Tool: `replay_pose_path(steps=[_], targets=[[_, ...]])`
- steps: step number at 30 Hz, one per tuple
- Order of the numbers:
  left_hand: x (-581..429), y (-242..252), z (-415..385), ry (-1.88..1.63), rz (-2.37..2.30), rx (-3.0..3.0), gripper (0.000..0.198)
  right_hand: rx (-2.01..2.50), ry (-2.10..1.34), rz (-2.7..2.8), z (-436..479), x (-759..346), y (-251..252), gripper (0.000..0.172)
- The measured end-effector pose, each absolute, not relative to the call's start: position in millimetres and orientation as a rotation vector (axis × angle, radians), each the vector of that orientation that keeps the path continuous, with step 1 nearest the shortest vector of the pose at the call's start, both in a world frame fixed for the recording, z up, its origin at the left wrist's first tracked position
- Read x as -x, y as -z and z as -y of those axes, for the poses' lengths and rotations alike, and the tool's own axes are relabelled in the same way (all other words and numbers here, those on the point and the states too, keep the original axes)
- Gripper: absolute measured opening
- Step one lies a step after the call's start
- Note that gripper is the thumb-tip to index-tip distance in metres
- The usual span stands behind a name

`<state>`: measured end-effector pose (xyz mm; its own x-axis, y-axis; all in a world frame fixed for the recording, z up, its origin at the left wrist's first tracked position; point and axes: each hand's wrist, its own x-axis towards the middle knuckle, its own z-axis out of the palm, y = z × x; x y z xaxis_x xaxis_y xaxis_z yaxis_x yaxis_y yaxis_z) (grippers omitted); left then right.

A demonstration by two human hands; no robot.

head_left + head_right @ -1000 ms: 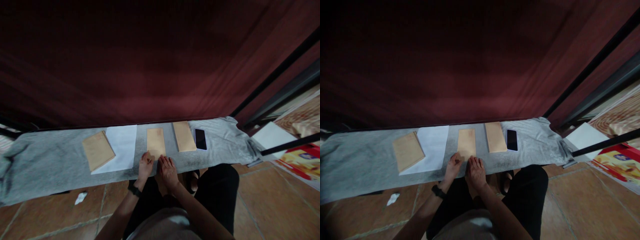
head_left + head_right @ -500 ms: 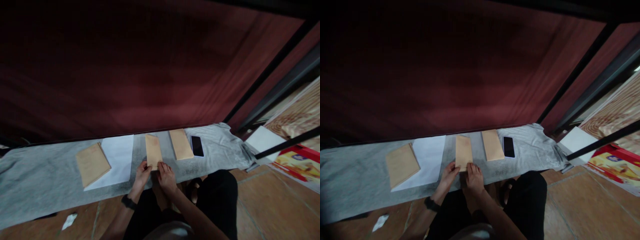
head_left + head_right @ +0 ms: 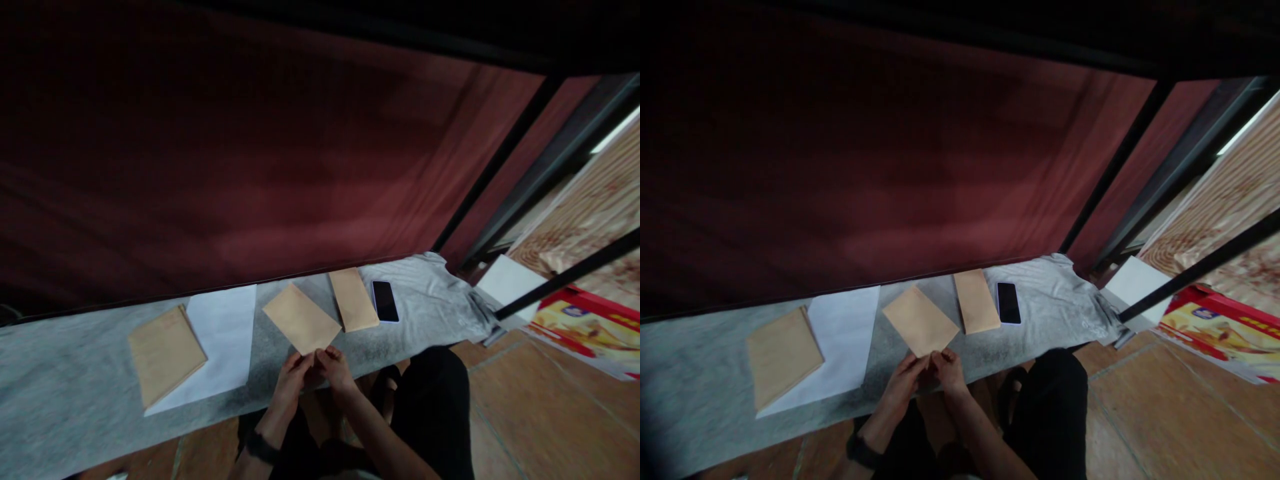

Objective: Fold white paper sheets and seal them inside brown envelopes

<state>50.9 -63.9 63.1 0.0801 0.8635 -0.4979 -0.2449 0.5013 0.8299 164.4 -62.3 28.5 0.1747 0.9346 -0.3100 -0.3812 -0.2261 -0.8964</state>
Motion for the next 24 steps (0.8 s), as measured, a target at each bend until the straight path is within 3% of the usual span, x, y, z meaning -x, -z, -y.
replay_pose_path(steps=[9,15,18,21,24], targets=[[-44.5,-59.0,59.5,-0.94,-1.361,-0.756,0.042,1.289,-1.418,0.586,74.6,-162.6,-11.2,0.055],[-36.3,-76.2,52.6,-0.86,-1.423,-0.833,0.042,1.564,-0.526,1.439,96.0,-173.4,-16.7,0.068],[-43.3,-91.9,54.4,-0.812,-1.34,-0.977,0.041,1.637,-0.34,1.745,96.4,-173.4,-34.4,0.063],[-47.1,-101.5,57.7,-0.845,-1.257,-1.047,0.048,1.648,-0.566,1.664,85.2,-173.9,-53.1,0.044],[-41.2,-98.7,58.8,-0.973,-1.373,-1.014,0.058,1.456,-1.017,1.195,69.0,-176.1,-63.7,0.032]])
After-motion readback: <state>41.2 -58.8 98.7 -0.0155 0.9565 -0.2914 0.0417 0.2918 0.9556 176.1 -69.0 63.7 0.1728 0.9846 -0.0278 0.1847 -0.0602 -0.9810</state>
